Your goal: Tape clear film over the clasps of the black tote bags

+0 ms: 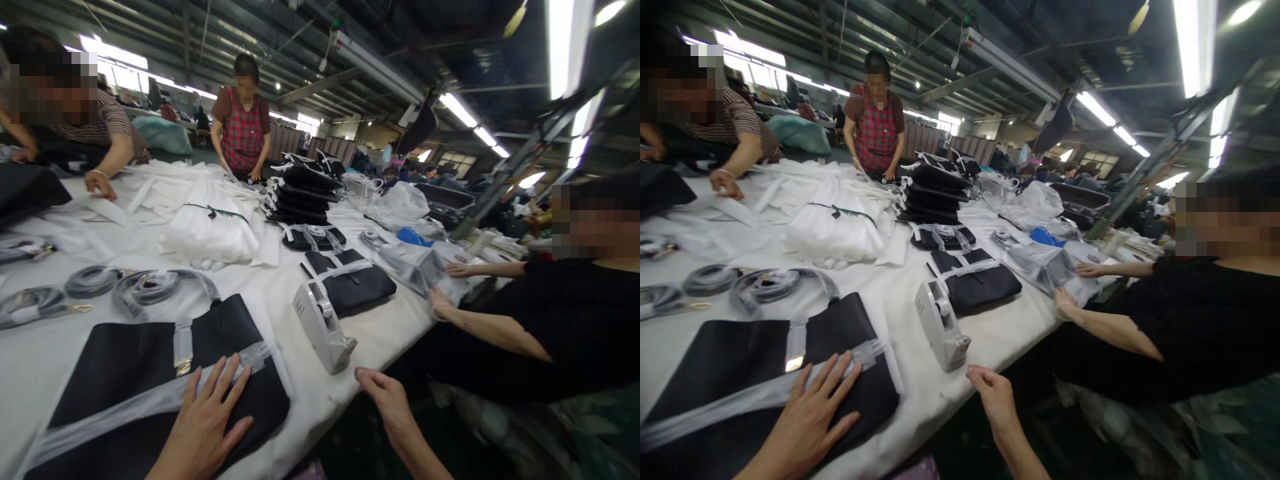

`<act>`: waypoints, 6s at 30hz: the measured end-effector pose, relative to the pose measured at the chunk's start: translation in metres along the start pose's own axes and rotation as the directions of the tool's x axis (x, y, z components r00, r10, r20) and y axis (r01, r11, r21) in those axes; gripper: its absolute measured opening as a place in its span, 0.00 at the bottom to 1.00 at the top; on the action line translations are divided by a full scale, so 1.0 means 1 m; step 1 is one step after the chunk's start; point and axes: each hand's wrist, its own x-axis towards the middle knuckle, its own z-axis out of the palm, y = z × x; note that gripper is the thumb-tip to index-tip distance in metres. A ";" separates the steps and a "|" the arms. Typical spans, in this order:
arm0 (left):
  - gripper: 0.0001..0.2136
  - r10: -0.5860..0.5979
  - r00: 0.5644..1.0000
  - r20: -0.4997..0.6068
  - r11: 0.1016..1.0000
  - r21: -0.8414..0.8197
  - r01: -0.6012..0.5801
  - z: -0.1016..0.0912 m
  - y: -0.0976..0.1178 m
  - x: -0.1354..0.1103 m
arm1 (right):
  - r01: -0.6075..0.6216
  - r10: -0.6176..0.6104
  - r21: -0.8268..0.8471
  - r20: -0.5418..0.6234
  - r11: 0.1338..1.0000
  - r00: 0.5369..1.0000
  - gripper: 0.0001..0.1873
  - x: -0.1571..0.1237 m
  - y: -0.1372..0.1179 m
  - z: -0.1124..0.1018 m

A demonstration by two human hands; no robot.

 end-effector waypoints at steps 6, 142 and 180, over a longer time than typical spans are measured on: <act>0.30 0.020 0.999 -0.040 1.000 -0.006 -0.020 0.014 -0.004 -0.003 | 0.082 -0.079 -0.103 0.031 0.991 0.996 0.31 0.011 0.020 0.008; 0.17 -0.050 0.953 0.299 -0.287 -0.918 0.273 -0.021 -0.037 0.071 | -0.712 0.129 0.020 0.979 0.702 0.155 0.08 0.023 -0.078 0.174; 0.08 -0.218 0.839 0.499 -0.571 -0.762 0.305 -0.016 -0.023 0.074 | -0.588 0.131 0.076 0.944 0.805 0.302 0.12 0.014 -0.087 0.189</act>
